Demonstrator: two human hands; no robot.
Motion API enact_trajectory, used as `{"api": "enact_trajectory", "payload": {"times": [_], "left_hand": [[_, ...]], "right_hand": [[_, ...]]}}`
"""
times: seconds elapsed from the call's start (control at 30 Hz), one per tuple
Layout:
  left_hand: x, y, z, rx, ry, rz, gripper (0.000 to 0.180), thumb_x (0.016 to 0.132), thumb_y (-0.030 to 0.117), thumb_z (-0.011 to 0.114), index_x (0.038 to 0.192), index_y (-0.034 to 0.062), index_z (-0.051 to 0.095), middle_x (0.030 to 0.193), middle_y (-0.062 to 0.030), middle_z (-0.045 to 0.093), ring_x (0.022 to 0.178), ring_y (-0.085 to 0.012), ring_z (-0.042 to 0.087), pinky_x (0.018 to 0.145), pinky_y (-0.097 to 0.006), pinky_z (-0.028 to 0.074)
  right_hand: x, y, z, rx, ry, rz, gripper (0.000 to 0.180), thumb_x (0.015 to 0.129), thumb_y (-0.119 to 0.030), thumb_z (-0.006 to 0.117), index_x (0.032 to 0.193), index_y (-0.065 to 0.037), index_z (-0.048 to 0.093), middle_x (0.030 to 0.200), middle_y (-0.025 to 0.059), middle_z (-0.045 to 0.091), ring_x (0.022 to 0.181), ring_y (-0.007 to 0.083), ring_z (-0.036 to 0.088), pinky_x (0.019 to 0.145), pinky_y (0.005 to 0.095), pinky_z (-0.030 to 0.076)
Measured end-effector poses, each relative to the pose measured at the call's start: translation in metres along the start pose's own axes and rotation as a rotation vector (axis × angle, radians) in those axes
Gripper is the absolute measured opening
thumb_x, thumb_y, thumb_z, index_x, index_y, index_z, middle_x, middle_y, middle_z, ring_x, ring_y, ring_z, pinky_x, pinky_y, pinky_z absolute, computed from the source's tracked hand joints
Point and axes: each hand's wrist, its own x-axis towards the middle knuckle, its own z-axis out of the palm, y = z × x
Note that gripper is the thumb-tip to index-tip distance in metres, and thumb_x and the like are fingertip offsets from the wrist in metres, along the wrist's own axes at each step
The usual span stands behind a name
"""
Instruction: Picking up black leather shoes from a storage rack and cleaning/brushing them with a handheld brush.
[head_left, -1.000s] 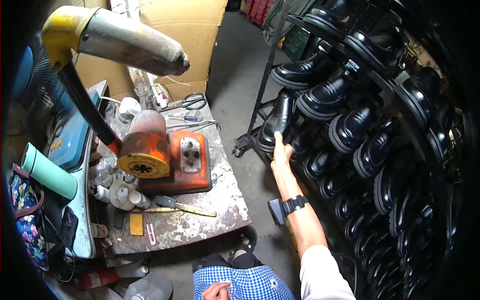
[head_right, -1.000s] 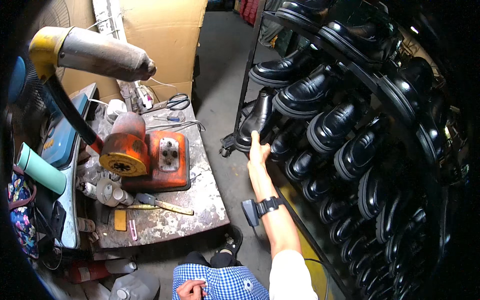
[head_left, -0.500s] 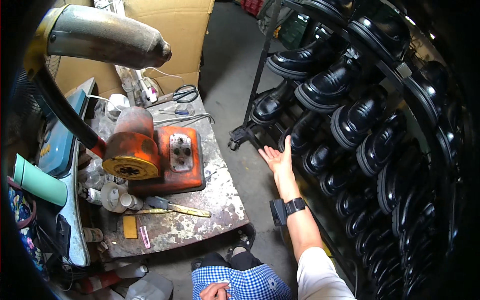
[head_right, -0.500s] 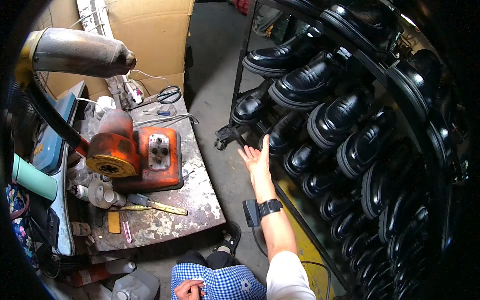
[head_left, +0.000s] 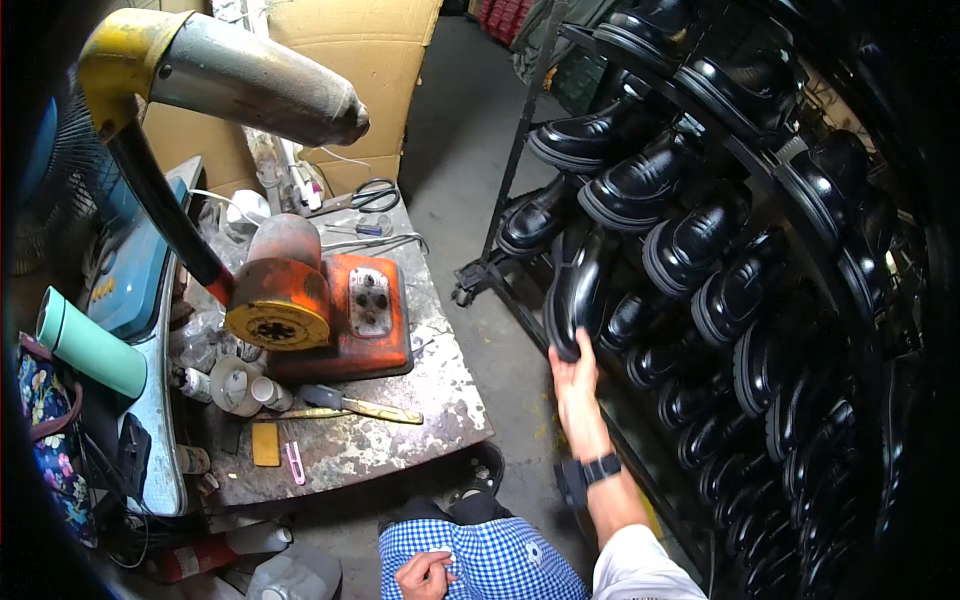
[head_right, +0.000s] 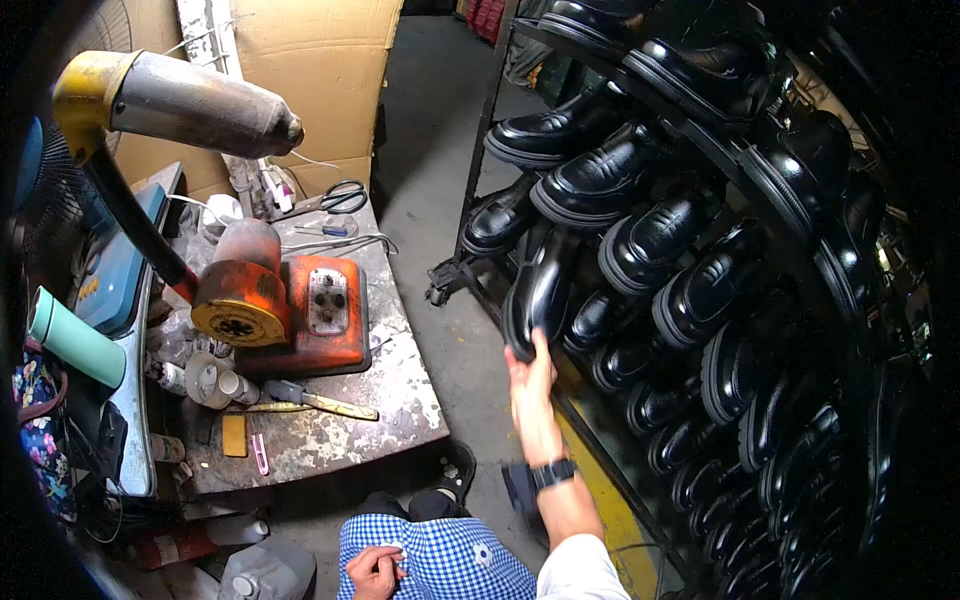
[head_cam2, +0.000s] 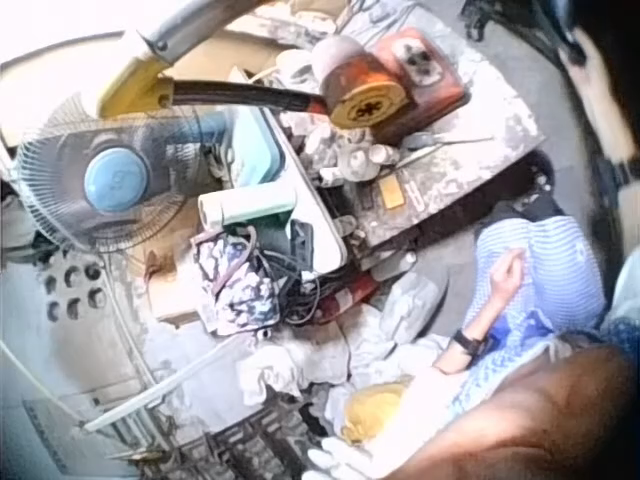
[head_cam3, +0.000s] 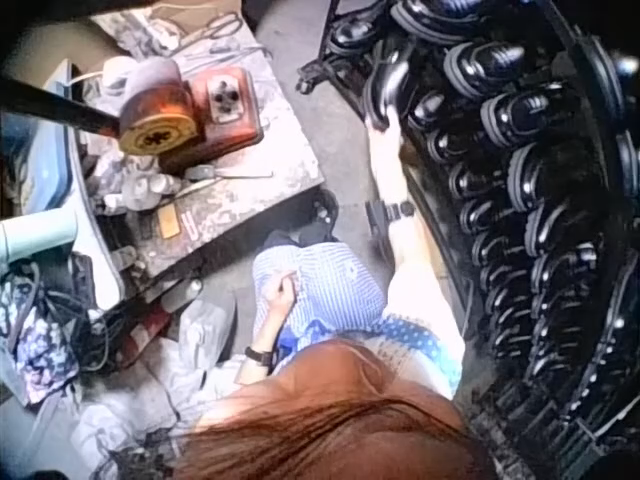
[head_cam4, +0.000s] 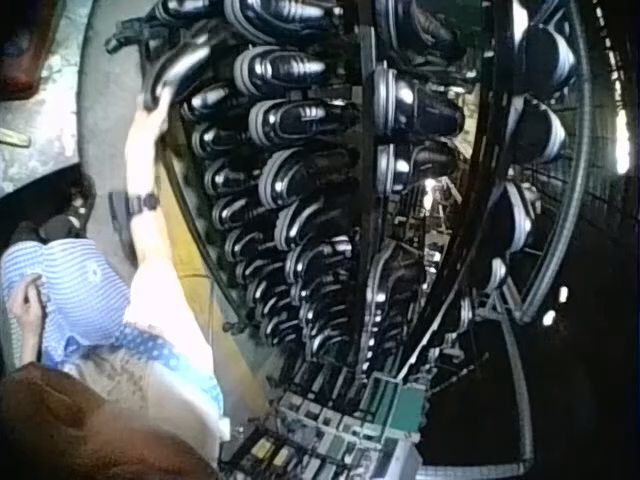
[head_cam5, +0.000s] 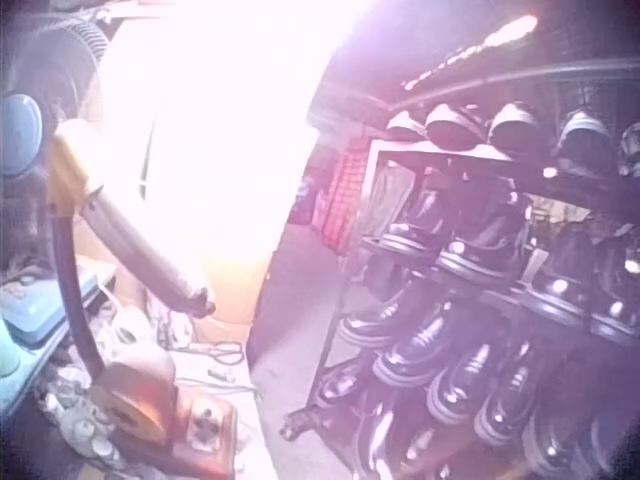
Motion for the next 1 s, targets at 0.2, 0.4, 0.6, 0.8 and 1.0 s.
{"api": "enact_trajectory", "payload": {"times": [0.2,0.4,0.6,0.8,1.0], "left_hand": [[0.008,0.002,0.001,-0.085,-0.104,0.041,0.020,0.081,-0.007,0.044,0.081,-0.0061,0.063,0.068,-0.0127,0.063,0.047,-0.0137,0.061,0.041,-0.021,0.046],[0.006,0.007,0.001,-0.100,-0.129,0.039,0.020,0.079,-0.008,0.044,0.082,-0.0053,0.064,0.071,-0.0132,0.063,0.051,-0.0153,0.063,0.042,-0.022,0.049],[0.003,0.008,0.002,-0.124,-0.111,0.009,0.020,0.080,-0.007,0.044,0.082,-0.0050,0.064,0.072,-0.0128,0.063,0.052,-0.0146,0.064,0.043,-0.022,0.050],[0.003,0.006,0.002,-0.119,-0.120,0.013,0.018,0.081,-0.006,0.046,0.083,-0.0044,0.064,0.074,-0.0122,0.064,0.055,-0.0142,0.064,0.045,-0.022,0.051],[0.002,0.006,0.002,-0.127,-0.116,0.032,0.018,0.081,-0.006,0.047,0.084,-0.0034,0.065,0.072,-0.0102,0.065,0.055,-0.0130,0.064,0.047,-0.021,0.051]], "right_hand": [[-0.120,0.001,-0.047,-0.189,-0.077,0.025,0.030,0.081,-0.021,0.067,0.102,-0.006,0.052,0.093,0.0051,0.062,0.074,0.0152,0.061,0.056,0.0314,0.054],[-0.165,-0.004,-0.056,-0.351,-0.127,-0.068,0.033,0.080,-0.018,0.067,0.105,-0.005,0.049,0.095,0.0051,0.059,0.074,0.0137,0.060,0.054,0.0297,0.054],[-0.182,-0.008,-0.049,-0.414,-0.166,-0.143,0.038,0.079,-0.011,0.068,0.109,-0.004,0.046,0.094,0.0048,0.058,0.076,0.0126,0.059,0.054,0.0284,0.055],[-0.187,0.000,-0.026,-0.474,-0.236,-0.232,0.049,0.078,-0.007,0.069,0.117,-0.003,0.040,0.096,0.0052,0.057,0.077,0.0113,0.058,0.056,0.0257,0.055],[-0.174,0.014,0.024,-0.508,-0.383,-0.308,0.056,0.076,-0.008,0.072,0.120,-0.002,0.039,0.097,0.0053,0.055,0.076,0.0113,0.058,0.057,0.0231,0.053]]}}
